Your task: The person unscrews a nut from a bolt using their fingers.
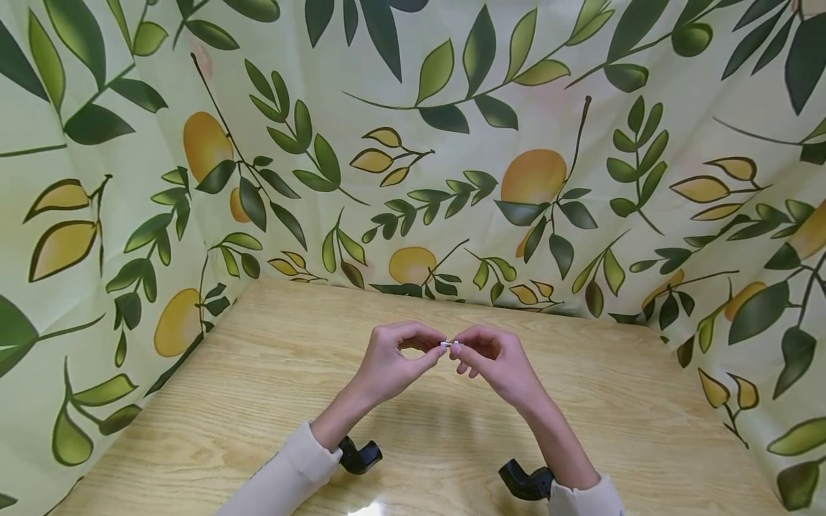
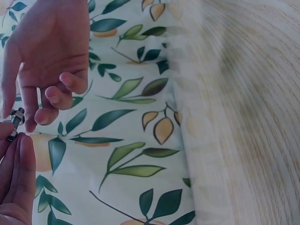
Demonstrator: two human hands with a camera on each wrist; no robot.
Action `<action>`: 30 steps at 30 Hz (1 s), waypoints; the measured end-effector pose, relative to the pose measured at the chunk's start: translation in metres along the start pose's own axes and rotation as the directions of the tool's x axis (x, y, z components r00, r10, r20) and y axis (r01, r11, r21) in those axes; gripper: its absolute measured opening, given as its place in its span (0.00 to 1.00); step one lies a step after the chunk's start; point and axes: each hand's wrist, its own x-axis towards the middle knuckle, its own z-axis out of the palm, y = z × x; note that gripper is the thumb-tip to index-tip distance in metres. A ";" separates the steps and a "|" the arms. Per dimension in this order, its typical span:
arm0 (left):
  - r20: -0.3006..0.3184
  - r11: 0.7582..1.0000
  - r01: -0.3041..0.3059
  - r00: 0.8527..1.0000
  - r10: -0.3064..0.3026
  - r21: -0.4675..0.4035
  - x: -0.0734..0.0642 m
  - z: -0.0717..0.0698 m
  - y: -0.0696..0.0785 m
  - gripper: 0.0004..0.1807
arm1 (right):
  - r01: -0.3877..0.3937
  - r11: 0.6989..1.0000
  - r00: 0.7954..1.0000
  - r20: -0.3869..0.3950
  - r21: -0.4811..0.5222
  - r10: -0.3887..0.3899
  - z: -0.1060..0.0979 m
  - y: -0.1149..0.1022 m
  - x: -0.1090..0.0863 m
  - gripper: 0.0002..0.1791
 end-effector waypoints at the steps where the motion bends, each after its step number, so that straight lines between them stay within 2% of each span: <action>1: 0.001 1.000 0.001 1.000 -0.001 0.000 0.000 0.000 0.000 0.05 | 0.000 1.000 1.000 0.002 0.000 0.000 0.000 0.000 0.000 0.09; 15: 0.002 1.000 0.000 1.000 0.000 -0.004 -0.003 0.002 -0.003 0.05 | 0.023 1.000 1.000 -0.012 0.009 -0.023 0.001 0.002 -0.003 0.11; 24: 0.002 1.000 -0.014 1.000 0.014 0.009 -0.002 0.002 -0.002 0.05 | 0.008 1.000 1.000 0.005 -0.012 -0.008 0.000 0.003 -0.003 0.08; 30: 0.005 1.000 0.002 1.000 -0.002 0.012 -0.001 0.002 -0.002 0.05 | 0.025 1.000 1.000 -0.017 -0.010 -0.026 0.000 0.000 -0.003 0.10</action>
